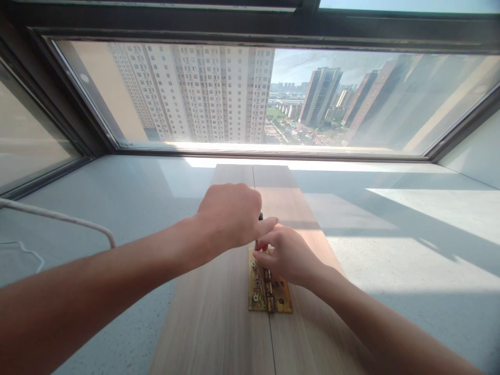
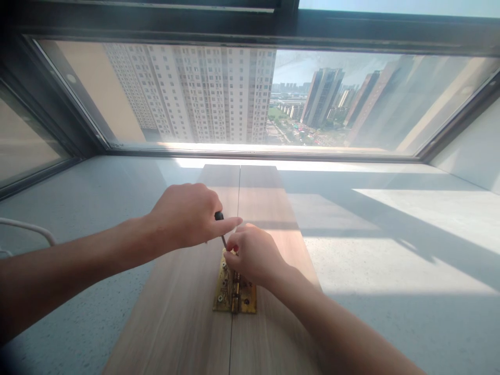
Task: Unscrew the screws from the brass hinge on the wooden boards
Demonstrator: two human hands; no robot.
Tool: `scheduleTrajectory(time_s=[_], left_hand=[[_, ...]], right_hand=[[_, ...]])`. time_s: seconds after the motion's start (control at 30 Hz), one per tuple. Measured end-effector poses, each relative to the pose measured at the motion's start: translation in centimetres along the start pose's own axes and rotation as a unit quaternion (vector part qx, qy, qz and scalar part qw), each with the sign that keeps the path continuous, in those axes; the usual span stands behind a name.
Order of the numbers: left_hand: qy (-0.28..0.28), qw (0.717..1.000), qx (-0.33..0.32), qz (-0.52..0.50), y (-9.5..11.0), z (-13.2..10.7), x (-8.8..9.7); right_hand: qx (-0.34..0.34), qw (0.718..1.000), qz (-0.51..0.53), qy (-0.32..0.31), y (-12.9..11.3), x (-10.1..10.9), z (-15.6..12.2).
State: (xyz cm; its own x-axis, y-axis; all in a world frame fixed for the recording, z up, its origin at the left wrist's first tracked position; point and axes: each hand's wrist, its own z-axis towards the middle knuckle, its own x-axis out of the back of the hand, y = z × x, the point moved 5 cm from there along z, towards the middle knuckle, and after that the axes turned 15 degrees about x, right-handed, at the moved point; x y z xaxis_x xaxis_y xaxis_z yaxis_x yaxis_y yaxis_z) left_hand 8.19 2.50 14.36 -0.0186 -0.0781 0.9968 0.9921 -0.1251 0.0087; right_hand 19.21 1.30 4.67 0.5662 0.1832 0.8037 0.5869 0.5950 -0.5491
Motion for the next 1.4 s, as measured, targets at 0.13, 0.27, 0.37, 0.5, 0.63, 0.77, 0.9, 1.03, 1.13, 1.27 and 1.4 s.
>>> scheduleTrajectory(time_s=[0.13,0.27,0.37,0.5,0.63,0.77,0.9,1.03,1.13,1.27,1.4], left_hand=[[0.064,0.996,0.057,-0.039,-1.5,-0.6,3.1],[0.08,0.989,0.086,-0.091,-3.2,-2.4,4.2],[0.041,0.984,0.111,-0.132,-4.7,-3.7,2.8],[-0.03,0.983,0.1,-0.149,-5.9,-4.8,0.5],[-0.076,0.982,0.034,-0.169,-5.4,-5.3,-0.8],[-0.094,0.977,-0.017,-0.192,-4.3,-5.1,-1.8],[-0.116,0.975,-0.029,-0.188,-3.6,-4.6,-2.6],[-0.127,0.977,-0.032,-0.166,-3.0,-4.0,-3.1],[-0.134,0.98,-0.035,-0.142,-2.7,-3.6,-3.3],[-0.132,0.983,-0.051,-0.121,-2.3,-3.4,-3.1],[-0.122,0.982,-0.083,-0.117,-2.0,-3.4,-3.1]], right_hand=[[0.001,0.999,0.046,-0.006,0.0,1.4,1.1],[-0.024,0.996,0.087,-0.021,1.5,1.0,3.6],[-0.029,0.995,0.09,-0.042,2.4,-0.7,5.3],[-0.033,0.996,0.075,-0.031,2.7,-2.0,5.9],[-0.065,0.996,0.059,-0.004,3.5,-0.8,4.3],[-0.115,0.99,0.068,0.033,4.4,1.5,0.4],[-0.158,0.98,0.089,0.079,4.9,3.4,-4.5],[-0.188,0.968,0.12,0.113,5.8,4.2,-7.9],[-0.202,0.96,0.144,0.132,6.5,4.2,-8.9],[-0.203,0.955,0.159,0.147,6.6,4.2,-9.1],[-0.193,0.956,0.159,0.153,6.2,3.9,-9.2]])
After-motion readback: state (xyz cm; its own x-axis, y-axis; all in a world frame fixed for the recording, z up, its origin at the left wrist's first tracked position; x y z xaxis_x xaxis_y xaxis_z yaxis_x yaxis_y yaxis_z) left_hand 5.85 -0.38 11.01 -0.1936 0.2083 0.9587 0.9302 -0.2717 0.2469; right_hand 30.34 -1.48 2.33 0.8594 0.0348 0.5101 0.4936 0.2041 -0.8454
